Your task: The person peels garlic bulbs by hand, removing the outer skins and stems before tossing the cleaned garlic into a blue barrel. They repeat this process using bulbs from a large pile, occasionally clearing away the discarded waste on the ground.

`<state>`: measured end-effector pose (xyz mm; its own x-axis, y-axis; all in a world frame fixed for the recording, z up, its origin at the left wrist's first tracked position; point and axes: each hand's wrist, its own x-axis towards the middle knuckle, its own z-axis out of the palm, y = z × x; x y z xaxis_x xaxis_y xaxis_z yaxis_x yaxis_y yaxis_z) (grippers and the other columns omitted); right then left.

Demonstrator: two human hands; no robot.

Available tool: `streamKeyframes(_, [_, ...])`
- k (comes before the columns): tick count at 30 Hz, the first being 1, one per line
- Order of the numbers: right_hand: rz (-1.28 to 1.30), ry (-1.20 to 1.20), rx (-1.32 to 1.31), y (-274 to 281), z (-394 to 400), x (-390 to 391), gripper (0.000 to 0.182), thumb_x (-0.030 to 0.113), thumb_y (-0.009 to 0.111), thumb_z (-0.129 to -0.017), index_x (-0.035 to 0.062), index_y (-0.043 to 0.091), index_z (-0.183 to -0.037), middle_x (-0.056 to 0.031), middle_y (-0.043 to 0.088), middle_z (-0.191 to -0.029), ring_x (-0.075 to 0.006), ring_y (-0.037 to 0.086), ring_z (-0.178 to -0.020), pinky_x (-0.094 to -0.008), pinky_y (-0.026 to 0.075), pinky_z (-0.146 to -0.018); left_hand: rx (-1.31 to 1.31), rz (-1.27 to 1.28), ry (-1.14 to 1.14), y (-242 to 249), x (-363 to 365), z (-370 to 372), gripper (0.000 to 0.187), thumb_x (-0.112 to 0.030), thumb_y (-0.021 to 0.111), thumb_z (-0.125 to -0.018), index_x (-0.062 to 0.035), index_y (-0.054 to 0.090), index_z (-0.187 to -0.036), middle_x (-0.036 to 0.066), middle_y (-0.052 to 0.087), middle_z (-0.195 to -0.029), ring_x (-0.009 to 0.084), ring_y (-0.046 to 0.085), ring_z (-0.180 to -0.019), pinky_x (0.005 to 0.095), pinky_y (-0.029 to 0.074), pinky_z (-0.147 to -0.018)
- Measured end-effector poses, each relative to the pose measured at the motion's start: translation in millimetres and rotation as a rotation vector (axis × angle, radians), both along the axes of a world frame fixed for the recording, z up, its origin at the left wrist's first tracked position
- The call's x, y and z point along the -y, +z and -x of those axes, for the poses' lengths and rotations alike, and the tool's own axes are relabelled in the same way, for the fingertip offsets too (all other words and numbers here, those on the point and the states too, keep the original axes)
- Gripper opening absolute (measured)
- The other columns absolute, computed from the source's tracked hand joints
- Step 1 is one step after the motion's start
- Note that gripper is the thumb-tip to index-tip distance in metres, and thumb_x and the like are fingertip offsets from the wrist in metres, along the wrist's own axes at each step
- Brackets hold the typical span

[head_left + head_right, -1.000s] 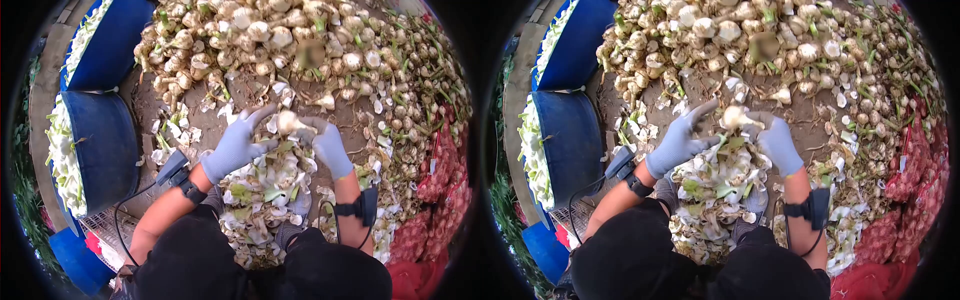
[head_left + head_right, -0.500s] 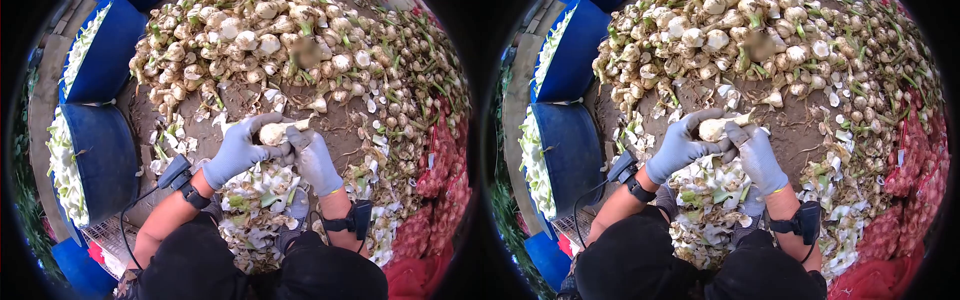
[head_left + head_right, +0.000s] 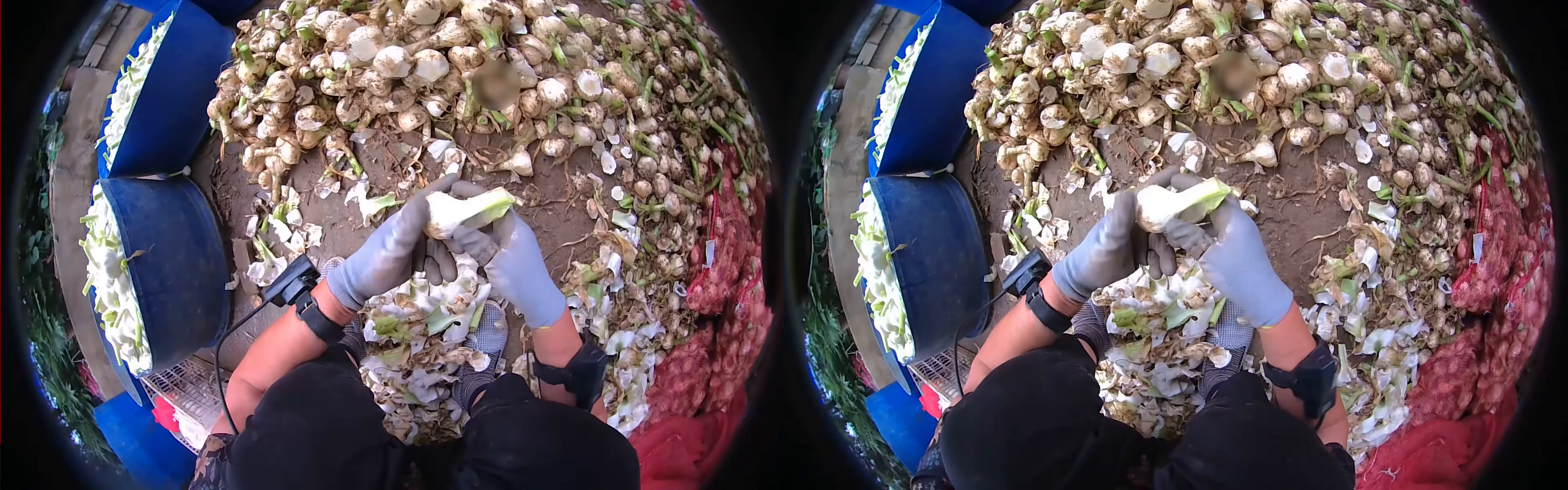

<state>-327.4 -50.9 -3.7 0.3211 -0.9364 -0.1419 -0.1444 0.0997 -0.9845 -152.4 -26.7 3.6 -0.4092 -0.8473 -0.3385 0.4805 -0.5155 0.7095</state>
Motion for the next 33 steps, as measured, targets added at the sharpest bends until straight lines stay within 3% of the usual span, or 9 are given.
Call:
streamKeyframes(3, [-0.304, -0.015, 0.131, 1, 7, 4, 0.022, 0.011, 0.058, -0.093, -0.0052, 0.062, -0.109, -0.0076, 0.068, -0.092, -0.0144, 0.065, -0.075, -0.0303, 0.052, -0.065, 0.394, 0.037, -0.257, 8, 2, -7, 0.080, -0.057, 0.056, -0.091, -0.0065, 0.029, -0.147, 0.006, 0.062, -0.102, 0.0095, 0.062, -0.071, 0.0222, 0.050, -0.059])
streamKeyframes(7, [-0.597, 0.023, 0.058, 17, 7, 6, 0.022, 0.008, 0.058, -0.093, -0.0067, 0.060, -0.109, -0.0075, 0.067, -0.092, -0.0113, 0.063, -0.076, -0.0241, 0.051, -0.068, 0.445, 0.003, 0.120, -2, 6, -16, 0.071, -0.026, 0.073, -0.087, 0.0028, 0.037, -0.141, 0.004, 0.061, -0.103, 0.0083, 0.058, -0.084, 0.0232, 0.050, -0.073])
streamKeyframes(13, [-0.149, 0.123, -0.108, -3, 8, -8, 0.018, 0.010, 0.060, -0.090, -0.0065, 0.061, -0.096, -0.0143, 0.066, -0.080, -0.0187, 0.064, -0.067, -0.0347, 0.049, -0.058, 0.719, 0.362, -0.081, -6, 11, -7, 0.050, -0.037, 0.064, -0.093, 0.0025, 0.055, -0.123, 0.002, 0.061, -0.095, 0.0064, 0.057, -0.080, 0.0203, 0.048, -0.069])
streamKeyframes(16, [-0.114, 0.052, -0.523, -8, 18, 0, 0.018, 0.013, 0.061, -0.083, -0.0034, 0.062, -0.090, -0.0234, 0.063, -0.076, -0.0363, 0.065, -0.074, -0.0419, 0.050, -0.066, 0.433, -0.105, -0.098, -11, 10, -18, 0.050, -0.042, 0.057, -0.095, 0.0020, 0.057, -0.119, 0.007, 0.065, -0.109, 0.0153, 0.064, -0.097, 0.0270, 0.052, -0.084])
streamKeyframes(23, [-0.046, 0.223, -0.783, -11, 14, -6, 0.020, 0.009, 0.058, -0.075, 0.0010, 0.064, -0.093, -0.0232, 0.065, -0.081, -0.0420, 0.064, -0.080, -0.0501, 0.050, -0.072, -0.110, -0.297, 0.170, -39, -11, -8, 0.036, -0.032, 0.049, -0.101, 0.0004, 0.055, -0.115, 0.012, 0.064, -0.113, 0.0223, 0.063, -0.107, 0.0349, 0.049, -0.097])
streamKeyframes(28, [-0.428, 0.974, 0.121, 70, 1, -12, 0.018, 0.012, 0.060, -0.083, 0.0009, 0.069, -0.095, -0.0103, 0.070, -0.083, -0.0194, 0.067, -0.075, -0.0341, 0.053, -0.069, -0.123, -0.521, 0.437, -54, -5, -23, 0.040, -0.034, 0.038, -0.104, 0.0009, 0.052, -0.118, 0.014, 0.063, -0.112, 0.0269, 0.063, -0.105, 0.0384, 0.053, -0.091])
streamKeyframes(29, [-0.119, 1.003, 0.239, 64, 4, -15, 0.022, 0.005, 0.059, -0.082, 0.0036, 0.070, -0.101, -0.0119, 0.070, -0.092, -0.0173, 0.067, -0.080, -0.0307, 0.052, -0.073, -0.362, -0.429, 0.398, -79, -7, -31, 0.042, -0.037, 0.039, -0.103, 0.0011, 0.052, -0.116, 0.014, 0.062, -0.110, 0.0247, 0.064, -0.099, 0.0413, 0.056, -0.086])
streamKeyframes(32, [-0.316, 0.837, -0.031, 60, 3, -5, 0.036, 0.011, 0.065, -0.082, 0.0077, 0.064, -0.118, -0.0133, 0.069, -0.099, -0.0233, 0.067, -0.087, -0.0346, 0.052, -0.077, -0.223, -0.495, 0.439, -53, -4, -24, 0.042, -0.037, 0.039, -0.104, 0.0006, 0.052, -0.117, 0.015, 0.061, -0.114, 0.0239, 0.064, -0.101, 0.0380, 0.056, -0.088])
streamKeyframes(33, [0.055, 0.683, -0.577, 35, 3, -8, 0.044, 0.015, 0.067, -0.082, 0.0098, 0.057, -0.124, -0.0146, 0.067, -0.098, -0.0278, 0.066, -0.088, -0.0379, 0.052, -0.077, -0.171, -0.479, 0.436, -45, -3, -21, 0.043, -0.037, 0.040, -0.103, 0.0015, 0.051, -0.120, 0.015, 0.062, -0.113, 0.0237, 0.064, -0.099, 0.0351, 0.056, -0.084])
